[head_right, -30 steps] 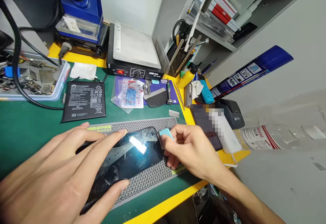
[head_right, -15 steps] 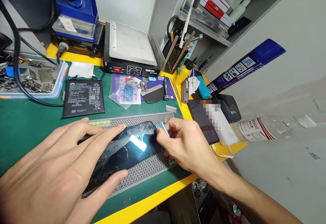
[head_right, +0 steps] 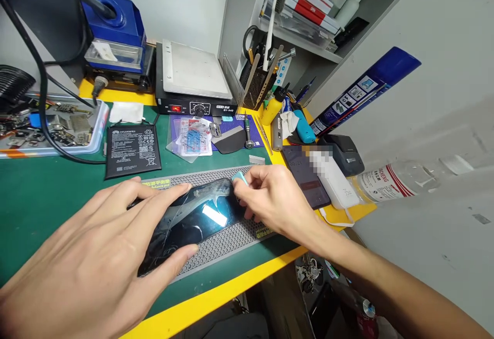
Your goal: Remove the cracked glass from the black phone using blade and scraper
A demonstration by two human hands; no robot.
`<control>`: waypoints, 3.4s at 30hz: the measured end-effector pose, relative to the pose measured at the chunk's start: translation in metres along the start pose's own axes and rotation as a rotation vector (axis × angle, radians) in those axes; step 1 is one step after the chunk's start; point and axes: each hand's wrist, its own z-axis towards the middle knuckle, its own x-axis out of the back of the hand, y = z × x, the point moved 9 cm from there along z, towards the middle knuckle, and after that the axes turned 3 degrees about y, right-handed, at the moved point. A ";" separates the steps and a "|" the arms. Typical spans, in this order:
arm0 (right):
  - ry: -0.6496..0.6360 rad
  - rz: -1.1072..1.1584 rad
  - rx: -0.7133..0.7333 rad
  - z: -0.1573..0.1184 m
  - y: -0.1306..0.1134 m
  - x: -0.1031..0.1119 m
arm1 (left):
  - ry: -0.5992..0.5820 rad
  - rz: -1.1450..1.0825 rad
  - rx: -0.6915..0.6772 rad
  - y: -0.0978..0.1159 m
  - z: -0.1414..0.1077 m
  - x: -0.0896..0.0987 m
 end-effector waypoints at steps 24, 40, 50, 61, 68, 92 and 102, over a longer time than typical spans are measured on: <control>-0.515 0.420 -0.275 0.013 0.013 -0.015 | -0.032 0.216 -0.093 0.004 0.011 0.011; -0.661 0.878 -0.248 -0.040 -0.016 -0.017 | -0.174 0.119 -0.173 0.026 0.012 0.037; -0.671 0.959 -0.175 -0.063 -0.031 -0.018 | -0.312 0.161 -0.157 0.044 0.003 0.036; -0.612 0.867 0.011 -0.075 -0.041 -0.008 | -0.289 0.328 -0.306 0.085 0.010 0.044; -0.490 0.658 0.236 -0.089 -0.039 -0.008 | -0.062 0.427 -0.520 0.109 -0.005 0.050; 0.418 0.064 0.752 -0.119 -0.048 0.035 | 0.320 0.752 -0.632 0.119 -0.029 0.039; 0.282 0.241 0.669 -0.103 -0.036 0.022 | 0.311 0.888 -0.585 0.113 -0.034 0.027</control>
